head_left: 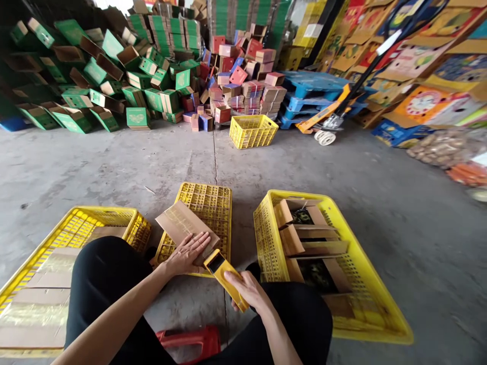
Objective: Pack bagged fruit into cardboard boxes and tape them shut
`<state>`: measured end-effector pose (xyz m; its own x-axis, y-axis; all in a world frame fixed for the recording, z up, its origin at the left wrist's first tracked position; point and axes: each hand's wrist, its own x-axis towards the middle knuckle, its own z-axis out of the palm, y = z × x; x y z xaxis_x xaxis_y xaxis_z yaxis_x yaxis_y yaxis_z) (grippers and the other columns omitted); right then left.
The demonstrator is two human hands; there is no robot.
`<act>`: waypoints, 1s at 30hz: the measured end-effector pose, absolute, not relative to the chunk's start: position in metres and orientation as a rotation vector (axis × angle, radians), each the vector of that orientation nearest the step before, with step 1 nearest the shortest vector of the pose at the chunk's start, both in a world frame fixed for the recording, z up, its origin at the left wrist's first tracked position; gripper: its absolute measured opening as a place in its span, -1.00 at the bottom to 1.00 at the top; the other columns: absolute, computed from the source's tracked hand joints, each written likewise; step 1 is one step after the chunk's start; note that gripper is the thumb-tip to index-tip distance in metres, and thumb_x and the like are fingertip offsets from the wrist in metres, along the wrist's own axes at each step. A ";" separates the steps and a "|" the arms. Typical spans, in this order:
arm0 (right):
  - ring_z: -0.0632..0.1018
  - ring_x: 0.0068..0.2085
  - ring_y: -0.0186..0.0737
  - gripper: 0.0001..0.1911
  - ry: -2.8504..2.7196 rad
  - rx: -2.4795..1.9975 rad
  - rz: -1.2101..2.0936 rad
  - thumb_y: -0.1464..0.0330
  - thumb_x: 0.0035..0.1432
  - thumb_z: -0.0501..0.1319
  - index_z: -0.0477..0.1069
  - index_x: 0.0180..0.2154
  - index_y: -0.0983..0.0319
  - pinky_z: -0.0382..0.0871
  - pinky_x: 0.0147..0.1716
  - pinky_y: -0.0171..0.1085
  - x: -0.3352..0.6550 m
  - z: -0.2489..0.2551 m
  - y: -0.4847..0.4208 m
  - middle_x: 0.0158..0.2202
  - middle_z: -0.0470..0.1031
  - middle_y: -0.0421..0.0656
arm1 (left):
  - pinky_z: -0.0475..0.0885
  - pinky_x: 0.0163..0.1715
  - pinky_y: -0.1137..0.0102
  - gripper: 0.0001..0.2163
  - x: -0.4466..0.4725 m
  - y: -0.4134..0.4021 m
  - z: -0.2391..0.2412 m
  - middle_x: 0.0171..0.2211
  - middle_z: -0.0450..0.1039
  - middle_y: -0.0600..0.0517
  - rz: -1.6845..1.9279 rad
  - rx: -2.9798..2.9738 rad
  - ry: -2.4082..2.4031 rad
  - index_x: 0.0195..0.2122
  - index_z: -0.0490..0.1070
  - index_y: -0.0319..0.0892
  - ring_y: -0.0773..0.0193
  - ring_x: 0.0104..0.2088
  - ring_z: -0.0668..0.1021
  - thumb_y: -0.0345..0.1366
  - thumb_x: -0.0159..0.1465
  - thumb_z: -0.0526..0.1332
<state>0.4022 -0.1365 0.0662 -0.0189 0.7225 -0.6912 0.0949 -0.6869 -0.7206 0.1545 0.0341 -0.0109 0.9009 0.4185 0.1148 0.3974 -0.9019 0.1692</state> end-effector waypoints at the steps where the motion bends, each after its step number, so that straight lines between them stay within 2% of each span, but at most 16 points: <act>1: 0.57 -0.62 -0.20 -0.49 -0.852 -1.797 1.746 -0.14 0.30 0.23 0.40 -0.31 0.18 0.42 -0.64 -0.37 0.402 0.067 -0.137 -0.67 0.44 -0.24 | 0.02 0.46 0.08 0.01 0.154 0.033 -0.011 0.56 -0.03 -0.16 0.246 2.929 0.634 0.59 -0.40 -0.14 -0.11 0.50 0.20 0.34 0.38 0.08; 5: 0.56 -0.62 -0.22 -0.47 -0.865 -1.798 1.740 -0.16 0.31 0.20 0.42 -0.29 0.18 0.41 -0.64 -0.38 0.400 0.072 -0.136 -0.66 0.45 -0.24 | -0.02 0.47 0.06 -0.06 0.160 0.024 -0.011 0.56 -0.02 -0.15 0.303 2.924 0.698 0.59 -0.35 -0.13 -0.11 0.50 0.20 0.21 0.42 0.13; 11: 0.59 -0.58 -0.18 -0.47 -0.860 -1.812 1.740 -0.17 0.29 0.23 0.41 -0.28 0.18 0.45 -0.59 -0.34 0.399 0.073 -0.138 -0.63 0.48 -0.21 | -0.07 0.48 0.07 -0.26 0.170 0.007 -0.016 0.53 0.06 -0.12 0.466 2.881 0.914 0.60 -0.32 -0.14 -0.05 0.49 0.23 -0.07 0.53 0.04; 19: 0.61 -0.56 -0.13 -0.60 -0.777 -1.903 1.762 -0.06 0.38 0.19 0.37 -0.23 0.14 0.47 -0.58 -0.28 0.399 0.072 -0.140 -0.58 0.51 -0.20 | -0.04 0.48 0.10 -0.28 0.171 0.008 -0.011 0.54 0.04 -0.08 0.409 2.896 0.933 0.60 -0.22 -0.14 -0.04 0.51 0.19 -0.04 0.53 0.04; 27: 0.58 -0.59 -0.16 -0.57 -0.792 -1.852 1.764 -0.10 0.36 0.18 0.37 -0.25 0.13 0.43 -0.61 -0.31 0.404 0.073 -0.148 -0.58 0.51 -0.20 | -0.04 0.48 0.08 -0.28 0.172 0.010 -0.008 0.55 0.03 -0.07 0.365 2.882 0.937 0.60 -0.21 -0.13 -0.03 0.52 0.18 -0.07 0.52 0.06; 30: 0.58 -0.59 -0.15 -0.55 -0.713 -1.913 1.760 -0.13 0.36 0.16 0.37 -0.19 0.13 0.42 -0.63 -0.30 0.412 0.072 -0.158 -0.57 0.51 -0.19 | -0.01 0.47 0.07 -0.26 0.173 0.010 -0.006 0.54 0.05 -0.08 0.376 2.874 0.928 0.60 -0.24 -0.13 -0.04 0.51 0.19 -0.10 0.50 0.08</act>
<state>0.4122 -0.1575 0.0719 0.0562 0.6391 -0.7670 0.0748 -0.7688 -0.6351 0.1732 0.0100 -0.0065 0.7842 0.5863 0.2029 0.5622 -0.8099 0.1673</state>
